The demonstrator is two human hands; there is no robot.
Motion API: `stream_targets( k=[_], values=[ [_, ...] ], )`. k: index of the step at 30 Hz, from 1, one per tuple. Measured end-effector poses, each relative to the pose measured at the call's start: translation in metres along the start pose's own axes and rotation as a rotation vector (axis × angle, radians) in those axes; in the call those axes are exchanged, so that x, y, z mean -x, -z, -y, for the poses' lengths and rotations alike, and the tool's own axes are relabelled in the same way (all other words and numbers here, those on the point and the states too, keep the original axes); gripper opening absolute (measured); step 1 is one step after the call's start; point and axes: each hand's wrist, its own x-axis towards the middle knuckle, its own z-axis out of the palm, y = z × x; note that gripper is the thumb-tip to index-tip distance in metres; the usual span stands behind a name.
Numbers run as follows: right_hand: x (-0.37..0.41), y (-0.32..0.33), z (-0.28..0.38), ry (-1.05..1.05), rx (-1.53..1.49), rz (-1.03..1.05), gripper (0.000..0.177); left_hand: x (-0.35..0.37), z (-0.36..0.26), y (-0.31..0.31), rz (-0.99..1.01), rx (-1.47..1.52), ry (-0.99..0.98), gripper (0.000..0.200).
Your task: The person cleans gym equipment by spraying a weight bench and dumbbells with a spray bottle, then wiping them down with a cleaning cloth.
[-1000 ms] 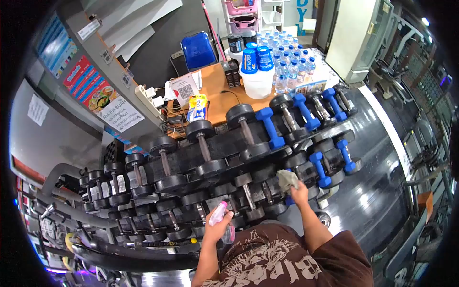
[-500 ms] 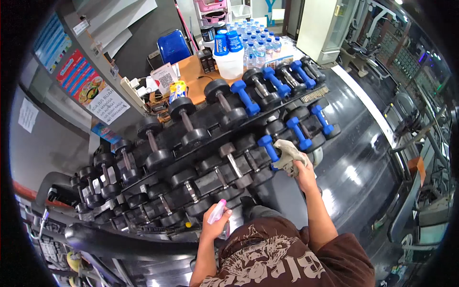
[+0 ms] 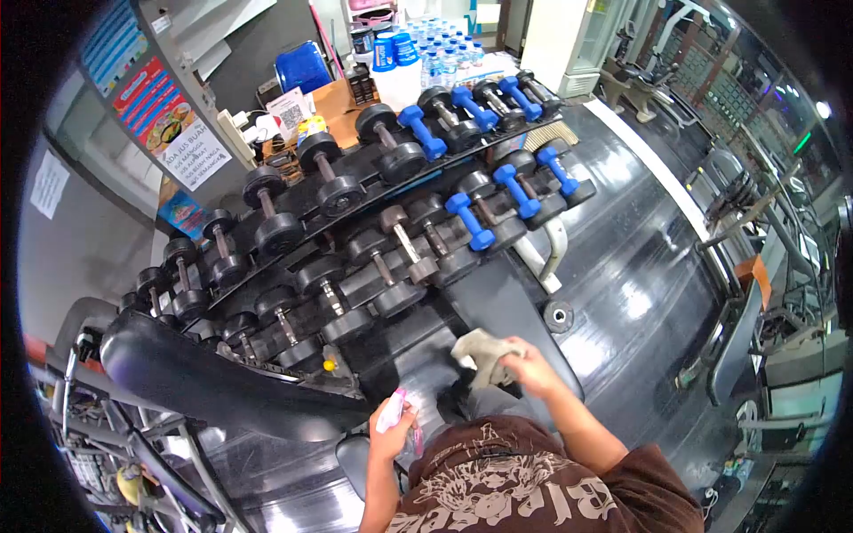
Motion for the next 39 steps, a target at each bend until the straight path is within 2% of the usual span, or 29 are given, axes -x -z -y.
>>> stream_targets(
  k=[2, 9, 14, 18, 22, 25, 28, 31, 35, 36, 39],
  values=[
    [0.026, -0.004, -0.008, -0.067, 0.029, 0.118, 0.029, 0.016, 0.010, -0.008, 0.018, -0.013, 0.002, 0.016],
    [0.082, 0.030, -0.033, 0.033, 0.195, 0.163, 0.038, 0.058, 0.001, -0.071, 0.048, -0.152, -0.116, 0.017],
    [0.132, 0.090, -0.045, 0.117, 0.216, 0.155, 0.041, 0.100, 0.015, -0.136, 0.020, -0.153, -0.154, 0.017],
    [0.181, 0.156, -0.069, -0.023, 0.155, 0.189, 0.040, 0.154, 0.038, -0.202, -0.005, -0.144, -0.176, 0.016],
    [0.225, 0.210, -0.080, -0.087, 0.194, 0.225, 0.038, 0.201, 0.067, -0.254, 0.043, -0.007, -0.121, 0.017],
    [0.243, 0.235, -0.090, -0.009, 0.234, 0.225, 0.035, 0.220, 0.086, -0.279, 0.079, -0.068, -0.097, 0.015],
    [0.255, 0.244, -0.088, -0.094, 0.182, 0.232, 0.037, 0.227, 0.094, -0.296, 0.083, -0.150, -0.089, 0.015],
    [0.256, 0.246, -0.087, -0.092, 0.198, 0.231, 0.038, 0.237, 0.068, -0.311, 0.107, -0.114, -0.070, 0.017],
    [0.257, 0.261, -0.070, -0.005, 0.249, 0.355, 0.038, 0.232, 0.062, -0.323, 0.017, -0.276, -0.260, 0.016],
    [0.255, 0.269, -0.064, 0.024, 0.278, 0.371, 0.038, 0.234, 0.055, -0.331, -0.021, -0.306, -0.179, 0.018],
    [0.247, 0.305, -0.043, 0.106, 0.315, 0.371, 0.038, 0.225, 0.063, -0.361, -0.079, -0.222, -0.211, 0.020]
  ],
)
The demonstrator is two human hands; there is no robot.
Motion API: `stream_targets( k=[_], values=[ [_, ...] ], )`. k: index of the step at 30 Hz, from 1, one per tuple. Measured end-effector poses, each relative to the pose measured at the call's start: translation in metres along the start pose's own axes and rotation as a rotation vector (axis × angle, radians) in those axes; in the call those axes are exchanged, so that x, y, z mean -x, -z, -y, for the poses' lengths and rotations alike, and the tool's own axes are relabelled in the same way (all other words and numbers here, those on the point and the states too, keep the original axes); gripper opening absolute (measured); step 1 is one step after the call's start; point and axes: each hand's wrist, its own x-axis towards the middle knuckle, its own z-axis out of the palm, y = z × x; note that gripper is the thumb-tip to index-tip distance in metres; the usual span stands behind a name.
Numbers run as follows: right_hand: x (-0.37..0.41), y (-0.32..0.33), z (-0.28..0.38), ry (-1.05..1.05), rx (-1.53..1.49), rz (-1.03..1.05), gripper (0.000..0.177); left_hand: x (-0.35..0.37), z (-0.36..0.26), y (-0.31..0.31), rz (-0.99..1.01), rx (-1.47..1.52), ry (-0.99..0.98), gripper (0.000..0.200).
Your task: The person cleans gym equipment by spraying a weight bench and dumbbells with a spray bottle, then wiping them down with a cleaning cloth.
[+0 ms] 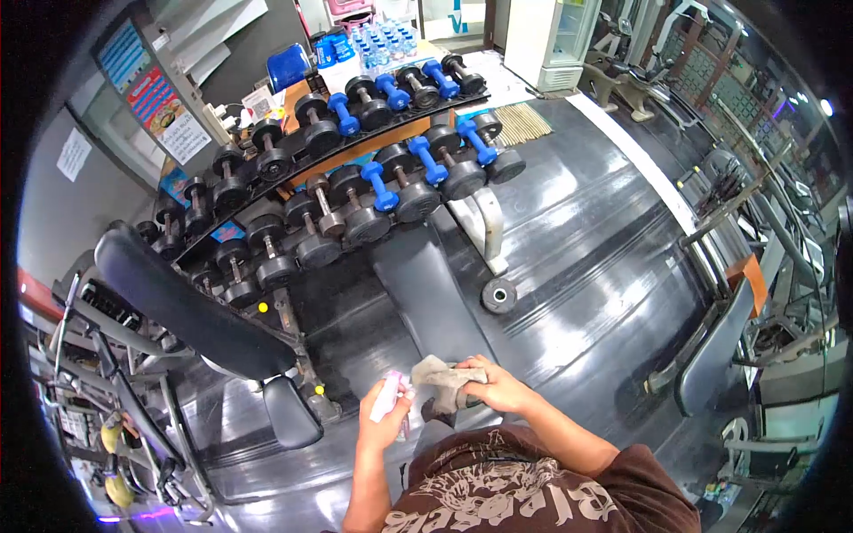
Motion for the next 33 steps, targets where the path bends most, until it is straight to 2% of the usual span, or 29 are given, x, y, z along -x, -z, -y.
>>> stream_targets(
  k=[4, 9, 13, 16, 20, 23, 27, 33],
  values=[
    [0.007, 0.085, -0.012, 0.042, -0.010, -0.008, 0.038, -0.009, -0.003, -0.065, -0.062, 0.023, 0.015, 0.019],
    [0.024, 0.214, -0.035, 0.122, 0.093, -0.060, 0.037, -0.030, -0.028, -0.173, -0.201, 0.192, -0.003, 0.017],
    [0.042, 0.293, -0.031, -0.014, -0.081, -0.123, 0.036, -0.046, -0.040, -0.239, -0.140, 0.257, -0.046, 0.018],
    [0.045, 0.331, -0.027, 0.039, -0.144, -0.100, 0.038, -0.059, -0.046, -0.267, -0.116, 0.280, 0.041, 0.019],
    [0.025, 0.349, -0.037, -0.081, -0.414, -0.173, 0.030, -0.078, -0.054, -0.281, -0.156, 0.214, 0.060, 0.019],
    [0.002, 0.354, -0.028, -0.080, -0.322, -0.146, 0.026, -0.098, -0.053, -0.279, -0.215, 0.210, 0.131, 0.018],
    [-0.038, 0.365, -0.018, -0.113, -0.185, -0.103, 0.029, -0.148, -0.019, -0.267, -0.310, 0.224, 0.154, 0.019],
    [-0.098, 0.384, 0.029, -0.129, -0.190, -0.154, 0.033, -0.235, -0.037, -0.240, -0.322, 0.195, 0.104, 0.019]
  ],
)
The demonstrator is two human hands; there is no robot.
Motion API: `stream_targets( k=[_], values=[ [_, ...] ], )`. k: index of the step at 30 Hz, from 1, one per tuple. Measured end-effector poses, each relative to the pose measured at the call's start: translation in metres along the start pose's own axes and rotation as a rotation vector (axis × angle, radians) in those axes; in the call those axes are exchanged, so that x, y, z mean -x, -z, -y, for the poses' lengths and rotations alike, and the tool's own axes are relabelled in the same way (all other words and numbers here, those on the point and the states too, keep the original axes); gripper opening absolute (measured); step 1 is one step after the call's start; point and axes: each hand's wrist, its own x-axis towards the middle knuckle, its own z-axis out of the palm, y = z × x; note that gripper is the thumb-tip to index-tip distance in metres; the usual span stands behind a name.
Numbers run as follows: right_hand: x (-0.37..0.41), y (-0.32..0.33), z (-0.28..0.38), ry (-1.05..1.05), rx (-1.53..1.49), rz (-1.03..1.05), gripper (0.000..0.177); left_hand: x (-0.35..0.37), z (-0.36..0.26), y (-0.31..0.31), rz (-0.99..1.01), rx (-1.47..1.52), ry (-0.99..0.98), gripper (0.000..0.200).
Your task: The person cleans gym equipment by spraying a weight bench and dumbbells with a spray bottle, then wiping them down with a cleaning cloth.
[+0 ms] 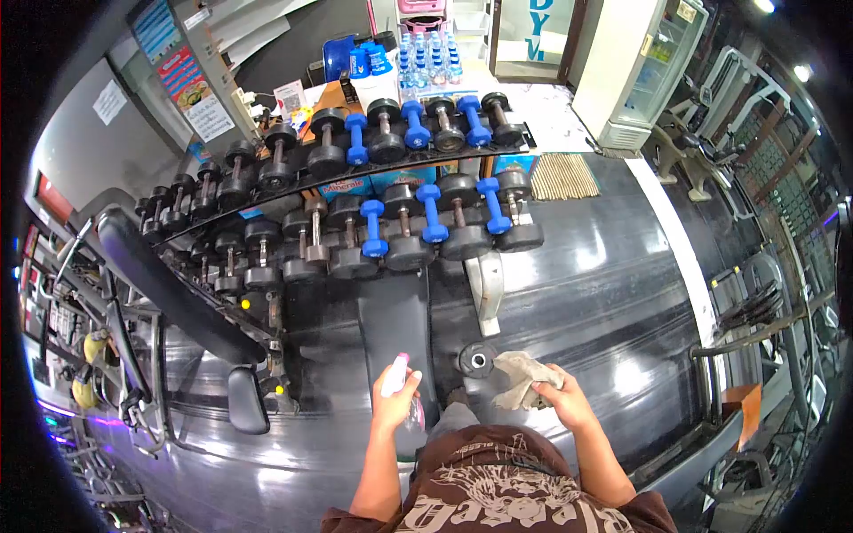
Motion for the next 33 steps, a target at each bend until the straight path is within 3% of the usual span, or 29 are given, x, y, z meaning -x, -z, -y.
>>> stream_targets(
  k=[6, 9, 18, 27, 33],
  values=[
    [-0.065, 0.000, 0.048, 0.028, 0.040, 0.013, 0.031, -0.072, -0.050, -0.012, -0.032, -0.141, -0.119, 0.018],
    [-0.100, 0.005, 0.061, 0.051, 0.040, 0.033, 0.030, -0.102, -0.045, -0.021, -0.086, -0.067, -0.146, 0.017],
    [-0.244, 0.061, 0.108, 0.024, -0.006, 0.237, 0.031, -0.176, -0.030, -0.086, -0.233, -0.001, 0.005, 0.018],
    [-0.387, 0.119, 0.196, 0.017, 0.236, 0.431, 0.029, -0.261, -0.004, -0.150, -0.513, 0.029, 0.211, 0.017],
    [-0.436, 0.110, 0.236, -0.030, 0.268, 0.405, 0.027, -0.305, 0.003, -0.159, -0.616, 0.016, 0.318, 0.021]
  ],
)
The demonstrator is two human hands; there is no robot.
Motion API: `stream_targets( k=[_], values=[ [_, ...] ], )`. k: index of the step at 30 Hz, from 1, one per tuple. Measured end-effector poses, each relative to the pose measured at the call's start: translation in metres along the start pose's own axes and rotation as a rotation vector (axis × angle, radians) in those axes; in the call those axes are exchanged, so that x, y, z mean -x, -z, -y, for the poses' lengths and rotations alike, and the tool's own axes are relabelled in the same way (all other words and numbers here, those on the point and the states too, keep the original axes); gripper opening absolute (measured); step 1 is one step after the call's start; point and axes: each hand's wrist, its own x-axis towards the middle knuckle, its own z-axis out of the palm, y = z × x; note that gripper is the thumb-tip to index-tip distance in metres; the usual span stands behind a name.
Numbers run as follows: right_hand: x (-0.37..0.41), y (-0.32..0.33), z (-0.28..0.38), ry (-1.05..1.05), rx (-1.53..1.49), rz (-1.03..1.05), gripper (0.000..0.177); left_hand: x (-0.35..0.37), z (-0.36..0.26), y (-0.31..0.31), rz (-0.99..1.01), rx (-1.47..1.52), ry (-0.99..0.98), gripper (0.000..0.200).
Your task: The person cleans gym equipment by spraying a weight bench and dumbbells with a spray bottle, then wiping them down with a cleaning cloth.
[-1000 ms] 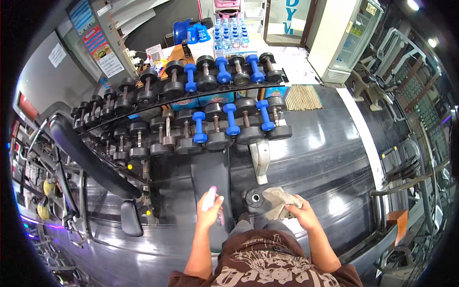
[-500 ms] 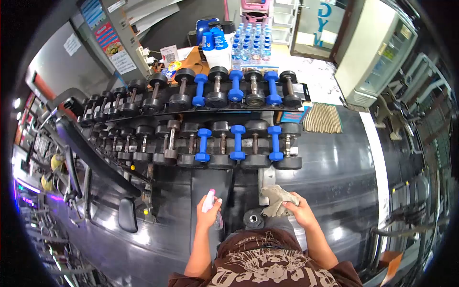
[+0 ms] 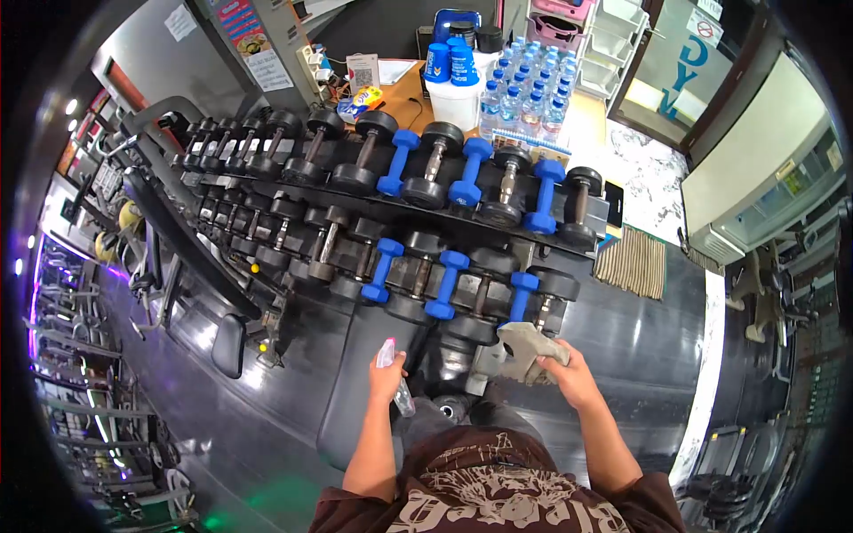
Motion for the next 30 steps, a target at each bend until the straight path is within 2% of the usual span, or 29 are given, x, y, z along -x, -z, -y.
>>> stream_targets(
  k=[9, 14, 17, 19, 20, 22, 24, 27, 30],
  values=[
    [-0.039, -0.042, -0.021, -0.040, -0.076, -0.025, 0.022, -0.067, 0.001, 0.005, 0.103, -0.169, 0.123, 0.027],
    [-0.071, -0.086, -0.021, -0.045, -0.119, -0.033, 0.024, -0.100, -0.002, 0.024, 0.125, -0.134, 0.070, 0.026],
    [-0.120, -0.128, -0.064, 0.010, 0.076, -0.047, 0.034, -0.108, -0.009, 0.052, 0.170, -0.178, 0.104, 0.027],
    [-0.153, -0.172, -0.074, 0.177, 0.494, -0.032, 0.044, -0.100, -0.031, 0.077, 0.203, -0.178, 0.088, 0.024],
    [-0.171, -0.198, -0.088, 0.167, 0.565, -0.028, 0.046, -0.100, -0.037, 0.087, 0.219, -0.178, 0.079, 0.022],
    [-0.199, -0.252, -0.092, 0.277, 0.592, -0.023, 0.048, -0.108, -0.029, 0.111, 0.205, -0.136, 0.017, 0.021],
    [-0.232, -0.293, -0.110, 0.326, 0.870, -0.015, 0.051, -0.094, -0.051, 0.136, 0.183, -0.110, -0.002, 0.022],
    [-0.270, -0.325, -0.143, 0.299, 1.175, -0.029, 0.054, -0.087, -0.057, 0.172, 0.141, -0.098, -0.042, 0.023],
    [-0.262, -0.319, -0.162, 0.117, 1.223, 0.121, 0.057, -0.081, -0.059, 0.202, 0.087, -0.058, -0.080, 0.021]
  ],
)
